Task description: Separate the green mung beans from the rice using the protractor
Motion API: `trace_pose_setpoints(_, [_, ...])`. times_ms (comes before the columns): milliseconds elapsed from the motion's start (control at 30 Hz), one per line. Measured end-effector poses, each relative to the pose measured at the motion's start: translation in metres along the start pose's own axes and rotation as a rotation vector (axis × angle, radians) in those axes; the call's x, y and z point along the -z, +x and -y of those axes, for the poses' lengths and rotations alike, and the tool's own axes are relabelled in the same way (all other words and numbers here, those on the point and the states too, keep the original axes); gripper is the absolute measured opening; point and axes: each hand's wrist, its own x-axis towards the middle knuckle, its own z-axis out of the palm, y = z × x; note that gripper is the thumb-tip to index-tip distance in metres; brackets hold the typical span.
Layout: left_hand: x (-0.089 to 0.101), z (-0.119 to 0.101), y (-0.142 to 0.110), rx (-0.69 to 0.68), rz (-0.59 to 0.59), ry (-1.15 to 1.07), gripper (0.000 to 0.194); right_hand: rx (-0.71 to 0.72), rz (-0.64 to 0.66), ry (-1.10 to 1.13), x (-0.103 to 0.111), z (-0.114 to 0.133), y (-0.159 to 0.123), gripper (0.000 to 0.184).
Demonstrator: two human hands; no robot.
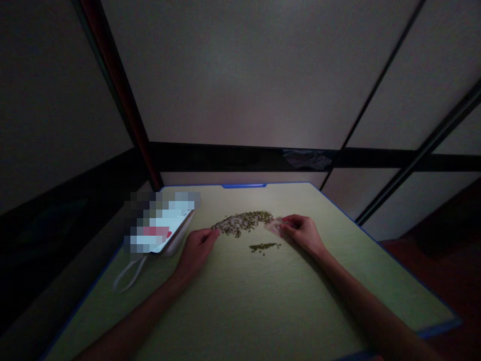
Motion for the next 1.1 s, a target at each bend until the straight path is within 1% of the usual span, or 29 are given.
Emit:
trace_pose_setpoints(133, [0.000,0.001,0.000,-0.007,0.003,-0.015,0.034,-0.003,0.001,-0.057,-0.003,0.008,-0.011,0.023])
trace_pose_setpoints(333, [0.000,0.002,0.000,-0.012,0.015,-0.047,0.033,-0.025,0.002,-0.144,-0.010,0.015,-0.025,0.022])
trace_pose_setpoints(500, [0.001,0.000,-0.001,-0.023,0.013,-0.056,0.034,-0.036,0.008,-0.175,-0.018,0.022,-0.033,0.021])
trace_pose_setpoints(633, [0.001,-0.002,-0.001,-0.026,0.006,-0.059,0.033,-0.032,0.007,-0.182,-0.025,0.029,-0.039,0.021])
trace_pose_setpoints(867, [0.003,-0.003,-0.002,-0.026,0.012,-0.062,0.034,-0.014,0.047,-0.167,-0.035,0.034,-0.043,0.018])
trace_pose_setpoints(1100, [0.003,-0.001,-0.002,-0.027,0.019,-0.067,0.034,0.022,0.101,-0.102,-0.037,0.036,-0.042,0.020])
